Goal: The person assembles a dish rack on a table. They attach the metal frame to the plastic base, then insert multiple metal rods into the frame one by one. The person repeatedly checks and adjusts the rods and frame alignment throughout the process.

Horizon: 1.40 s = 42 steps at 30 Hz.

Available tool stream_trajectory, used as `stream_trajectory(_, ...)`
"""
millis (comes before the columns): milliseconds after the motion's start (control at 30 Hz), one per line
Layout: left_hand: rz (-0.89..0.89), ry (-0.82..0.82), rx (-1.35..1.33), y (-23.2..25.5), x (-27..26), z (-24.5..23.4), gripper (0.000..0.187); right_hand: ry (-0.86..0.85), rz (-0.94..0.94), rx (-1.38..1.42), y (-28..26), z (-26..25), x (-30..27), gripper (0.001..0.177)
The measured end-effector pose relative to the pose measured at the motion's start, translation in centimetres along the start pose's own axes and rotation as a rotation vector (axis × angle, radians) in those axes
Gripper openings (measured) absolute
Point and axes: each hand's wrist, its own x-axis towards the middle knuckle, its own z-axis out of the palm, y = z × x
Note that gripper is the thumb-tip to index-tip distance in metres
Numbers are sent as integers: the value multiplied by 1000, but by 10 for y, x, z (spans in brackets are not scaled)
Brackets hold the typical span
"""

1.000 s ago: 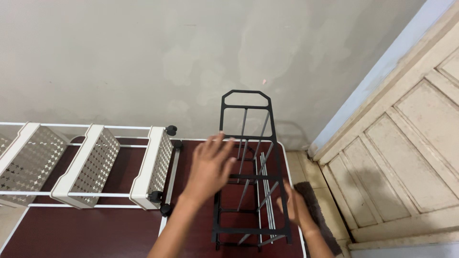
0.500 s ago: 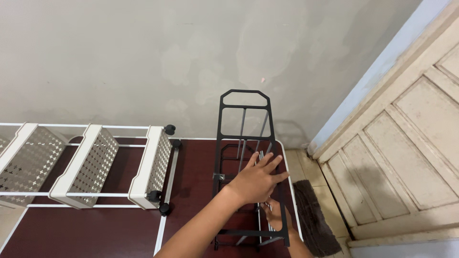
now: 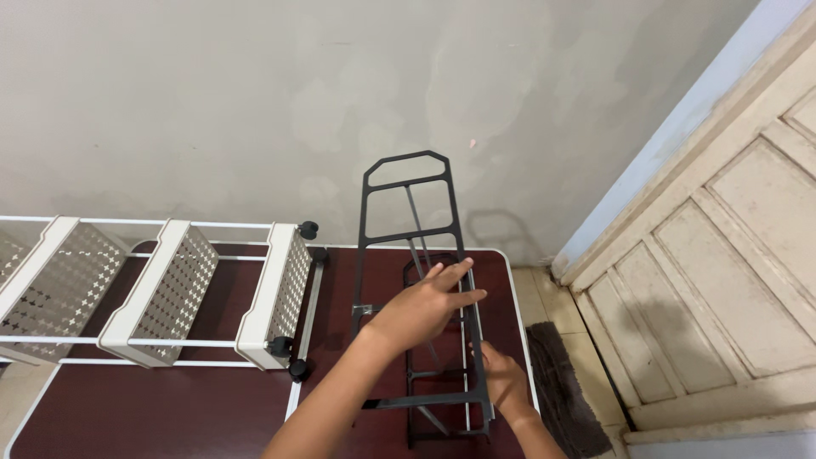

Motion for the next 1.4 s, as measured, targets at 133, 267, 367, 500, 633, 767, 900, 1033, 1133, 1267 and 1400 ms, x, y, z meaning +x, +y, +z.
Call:
stream_trajectory(133,-4,78,-39,-4,-11,-12,52,164,-138,-88,3,0,3,28)
stream_trajectory(267,-63,80,-99,-9,-22,-19,47,235,-181,-21,9,-3,4,26)
stream_trajectory(367,-144,58,-152,-10,-30,-24,47,309,-223,-22,10,-4,3,25)
stream_trajectory(500,-192,66,-151,-17,-40,-29,54,304,-169,-12,7,-5,3,28)
stream_trajectory(633,-201,79,-147,-25,-56,-39,57,353,-248,47,-1,-6,4,27)
stream_trajectory(767,-354,-41,-234,-30,-77,-51,60,437,-349,74,-9,-6,-4,26)
stream_trajectory(900,-532,-132,-275,-35,-93,-57,63,448,-379,80,-19,-6,-9,22)
stream_trajectory(1033,-600,-138,-356,-44,-107,-60,64,411,-386,89,-26,-6,-11,25)
stream_trajectory(1133,-626,-84,-385,-46,-119,-59,61,403,-386,46,-31,-4,-11,24)
stream_trajectory(1267,-704,-82,-392,-49,-130,-50,64,384,-385,27,-35,2,-13,24)
stream_trajectory(1400,-602,-34,-265,-52,-142,-39,73,382,-388,31,-37,10,-15,24)
